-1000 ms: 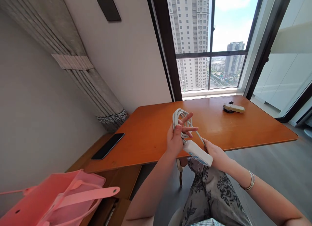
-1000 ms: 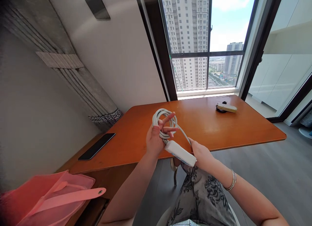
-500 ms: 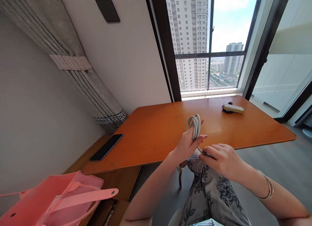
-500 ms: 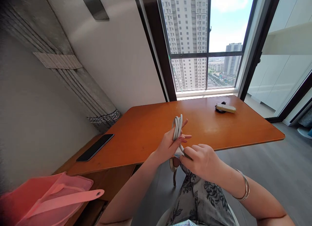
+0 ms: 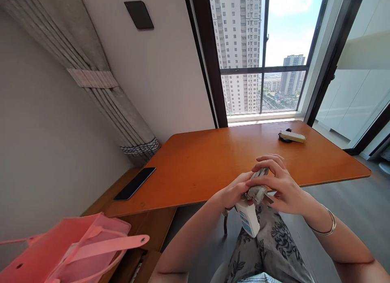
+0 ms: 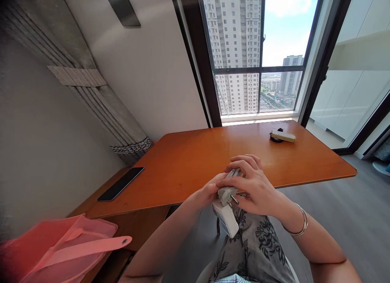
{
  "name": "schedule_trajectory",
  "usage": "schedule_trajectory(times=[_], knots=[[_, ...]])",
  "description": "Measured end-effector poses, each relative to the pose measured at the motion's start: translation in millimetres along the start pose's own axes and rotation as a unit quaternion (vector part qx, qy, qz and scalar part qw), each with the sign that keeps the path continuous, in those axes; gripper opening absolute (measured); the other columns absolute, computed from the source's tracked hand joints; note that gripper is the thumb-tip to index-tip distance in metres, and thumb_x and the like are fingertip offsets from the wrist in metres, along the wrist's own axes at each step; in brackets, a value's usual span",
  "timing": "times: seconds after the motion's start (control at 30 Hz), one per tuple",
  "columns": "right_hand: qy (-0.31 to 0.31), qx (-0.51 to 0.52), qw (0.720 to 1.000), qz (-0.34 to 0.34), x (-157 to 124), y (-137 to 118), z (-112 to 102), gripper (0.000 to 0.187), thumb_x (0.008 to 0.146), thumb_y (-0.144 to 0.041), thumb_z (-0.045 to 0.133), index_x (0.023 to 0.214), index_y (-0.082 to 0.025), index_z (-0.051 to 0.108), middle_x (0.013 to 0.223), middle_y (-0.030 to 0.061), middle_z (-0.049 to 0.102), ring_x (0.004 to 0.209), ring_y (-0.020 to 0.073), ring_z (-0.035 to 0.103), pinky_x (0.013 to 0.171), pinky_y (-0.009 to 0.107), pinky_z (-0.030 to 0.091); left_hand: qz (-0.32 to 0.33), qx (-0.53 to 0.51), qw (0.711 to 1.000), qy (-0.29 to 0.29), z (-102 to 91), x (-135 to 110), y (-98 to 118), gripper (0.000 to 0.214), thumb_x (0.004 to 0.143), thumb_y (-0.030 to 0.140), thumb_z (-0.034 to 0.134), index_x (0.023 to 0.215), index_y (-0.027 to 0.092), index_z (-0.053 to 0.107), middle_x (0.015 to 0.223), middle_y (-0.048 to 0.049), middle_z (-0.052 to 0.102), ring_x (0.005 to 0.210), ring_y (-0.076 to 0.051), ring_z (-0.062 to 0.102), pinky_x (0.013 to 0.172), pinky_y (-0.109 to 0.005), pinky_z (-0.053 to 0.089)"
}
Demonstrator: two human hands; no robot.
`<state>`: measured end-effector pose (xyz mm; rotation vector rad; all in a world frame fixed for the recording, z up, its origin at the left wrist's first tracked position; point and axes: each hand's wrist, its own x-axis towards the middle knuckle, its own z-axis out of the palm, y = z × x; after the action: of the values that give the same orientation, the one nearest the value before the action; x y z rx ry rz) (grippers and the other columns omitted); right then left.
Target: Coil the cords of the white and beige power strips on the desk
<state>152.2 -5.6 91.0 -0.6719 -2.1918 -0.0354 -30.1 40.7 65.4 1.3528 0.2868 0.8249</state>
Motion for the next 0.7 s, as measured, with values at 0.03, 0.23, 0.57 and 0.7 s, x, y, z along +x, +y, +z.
schedule_trajectory(times=[0.03, 0.23, 0.57, 0.7], knots=[[-0.003, 0.025, 1.000, 0.010, 1.9, 1.2, 0.6, 0.031, 0.089, -0.026, 0.056, 0.117, -0.030, 0.066, 0.117, 0.0083, 0.059, 0.126, 0.0298, 0.049, 0.108, 0.051, 0.037, -0.012, 0.000, 0.999, -0.040, -1.0, 0.4, 0.4, 0.052, 0.065, 0.063, 0.077, 0.083, 0.016, 0.066, 0.064, -0.0018, 0.057, 0.049, -0.012, 0.046, 0.042, -0.025, 0.035], [0.013, 0.140, 0.985, 0.099, 9.1, 16.2, 5.9, 0.030, 0.081, -0.026, 0.069, 0.110, -0.023, 0.065, 0.118, 0.0108, 0.059, 0.117, 0.0277, 0.057, 0.098, 0.044, 0.048, -0.034, 0.113, 0.992, -0.045, -2.7, -1.2, -1.1, 0.046, 0.071, 0.051, 0.079, 0.091, 0.017, 0.055, 0.063, 0.0039, 0.051, 0.053, -0.008, 0.041, 0.048, -0.022, 0.033], [0.083, 0.548, 0.773, 0.309, -8.0, 60.5, 54.4, 0.055, 0.079, -0.075, 0.062, 0.082, -0.019, 0.065, 0.070, 0.0014, 0.062, 0.065, 0.0150, 0.058, 0.062, 0.028, 0.049, -0.032, -0.083, 0.996, -0.028, -7.4, 3.5, -3.3, 0.049, 0.074, 0.058, 0.071, 0.073, 0.019, 0.042, 0.055, 0.0030, 0.057, 0.030, -0.001, 0.028, 0.033, -0.019, 0.016], [0.032, 0.649, 0.649, 0.395, -10.8, 60.2, 68.1, 0.071, 0.078, -0.087, 0.046, 0.063, -0.018, 0.059, 0.050, -0.0005, 0.052, 0.047, 0.0126, 0.050, 0.048, 0.026, 0.042, -0.057, -0.131, 0.987, -0.076, -13.1, 5.6, -7.0, 0.049, 0.077, 0.061, 0.070, 0.075, 0.020, 0.043, 0.046, 0.0065, 0.051, 0.027, -0.002, 0.023, 0.030, -0.017, 0.017]])
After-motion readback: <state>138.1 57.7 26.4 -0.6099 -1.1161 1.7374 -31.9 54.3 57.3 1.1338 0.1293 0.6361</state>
